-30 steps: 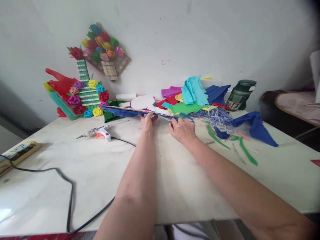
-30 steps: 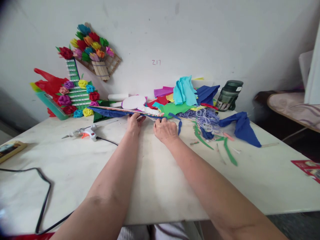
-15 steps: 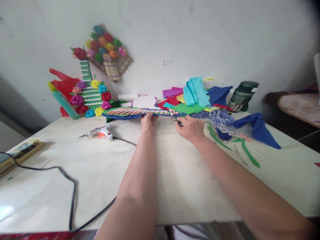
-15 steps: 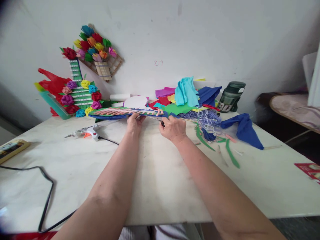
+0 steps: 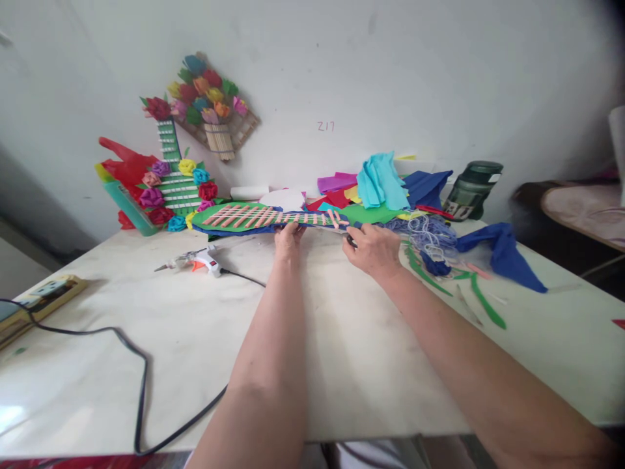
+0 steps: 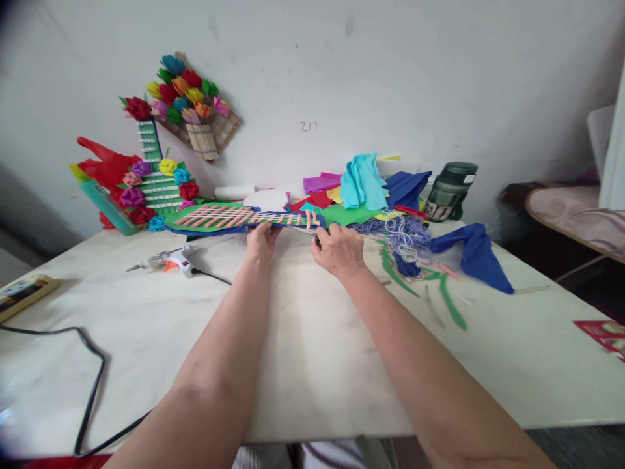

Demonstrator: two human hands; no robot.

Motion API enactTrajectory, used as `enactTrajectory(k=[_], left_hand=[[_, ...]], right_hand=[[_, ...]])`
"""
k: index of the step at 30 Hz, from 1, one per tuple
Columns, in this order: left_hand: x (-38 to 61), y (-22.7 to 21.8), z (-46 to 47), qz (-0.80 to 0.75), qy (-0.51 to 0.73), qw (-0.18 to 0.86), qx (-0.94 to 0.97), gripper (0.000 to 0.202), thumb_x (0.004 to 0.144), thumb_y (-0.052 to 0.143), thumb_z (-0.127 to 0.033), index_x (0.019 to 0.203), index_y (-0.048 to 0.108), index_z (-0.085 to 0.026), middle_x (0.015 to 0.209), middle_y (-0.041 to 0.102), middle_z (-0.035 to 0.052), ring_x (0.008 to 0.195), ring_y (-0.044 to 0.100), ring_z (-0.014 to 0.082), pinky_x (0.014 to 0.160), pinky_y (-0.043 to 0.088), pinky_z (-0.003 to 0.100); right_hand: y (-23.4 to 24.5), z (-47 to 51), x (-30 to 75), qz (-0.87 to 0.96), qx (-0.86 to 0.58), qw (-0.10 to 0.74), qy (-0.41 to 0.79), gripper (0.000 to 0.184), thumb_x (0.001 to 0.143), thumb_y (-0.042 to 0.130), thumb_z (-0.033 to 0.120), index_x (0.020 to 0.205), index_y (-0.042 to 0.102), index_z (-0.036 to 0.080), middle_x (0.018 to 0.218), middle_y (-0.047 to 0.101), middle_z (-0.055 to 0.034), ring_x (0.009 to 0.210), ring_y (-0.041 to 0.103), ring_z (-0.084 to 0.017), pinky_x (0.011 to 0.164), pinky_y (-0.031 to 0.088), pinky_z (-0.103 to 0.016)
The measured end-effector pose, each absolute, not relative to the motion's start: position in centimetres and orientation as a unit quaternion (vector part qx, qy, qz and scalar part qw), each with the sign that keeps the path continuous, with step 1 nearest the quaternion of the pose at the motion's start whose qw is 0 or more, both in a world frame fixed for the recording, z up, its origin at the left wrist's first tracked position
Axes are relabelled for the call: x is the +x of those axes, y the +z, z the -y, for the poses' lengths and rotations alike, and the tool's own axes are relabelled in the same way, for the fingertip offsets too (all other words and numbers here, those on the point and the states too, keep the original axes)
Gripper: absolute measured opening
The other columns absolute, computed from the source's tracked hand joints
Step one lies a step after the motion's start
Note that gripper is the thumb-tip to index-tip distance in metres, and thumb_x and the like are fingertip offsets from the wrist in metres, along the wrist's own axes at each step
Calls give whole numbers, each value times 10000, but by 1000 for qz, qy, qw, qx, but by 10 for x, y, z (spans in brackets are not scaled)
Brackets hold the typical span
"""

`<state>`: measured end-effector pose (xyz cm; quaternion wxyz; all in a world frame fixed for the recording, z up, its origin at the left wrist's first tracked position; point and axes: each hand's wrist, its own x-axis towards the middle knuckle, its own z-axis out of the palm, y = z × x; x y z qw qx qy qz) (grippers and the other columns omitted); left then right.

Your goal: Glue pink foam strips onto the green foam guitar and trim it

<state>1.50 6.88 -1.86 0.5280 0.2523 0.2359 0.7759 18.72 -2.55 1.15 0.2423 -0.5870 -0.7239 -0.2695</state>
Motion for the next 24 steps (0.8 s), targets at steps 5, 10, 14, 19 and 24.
enactTrajectory(k=[5,10,14,19,24], left_hand=[[15,-17,-67,-234,776,525,261,499,590,583,-45,1055,546,-222,849,649,10,729,623,149,759,540,334],[15,-17,-66,-233,773,523,275,493,610,560,-20,1062,564,-216,887,658,21,756,626,153,753,548,331],[16,-17,-65,-241,766,521,289,494,612,573,-32,1062,568,-236,895,661,18,835,636,173,778,547,339],[17,-17,-64,-238,765,517,302,536,590,585,-27,1078,565,-247,969,667,30,899,635,198,765,553,336],[17,-19,-67,-232,760,520,314,539,571,601,-48,1076,569,-235,966,666,28,851,633,188,757,555,341]], right_hand=[[10,25,188,723,-583,246,-276,370,861,405,344,1005,714,198,799,636,-109,736,525,-211,611,234,-316],[10,24,191,722,-587,241,-276,360,860,410,342,976,719,197,802,634,-107,737,519,-214,615,227,-320],[13,23,194,730,-579,231,-279,362,864,415,332,1023,712,199,819,630,-109,751,510,-215,622,222,-320],[17,24,199,744,-560,220,-292,374,886,395,345,1012,714,195,831,621,-113,785,488,-222,631,221,-322],[18,21,206,748,-542,232,-304,346,870,433,331,1012,716,190,820,623,-109,788,474,-221,625,217,-321]])
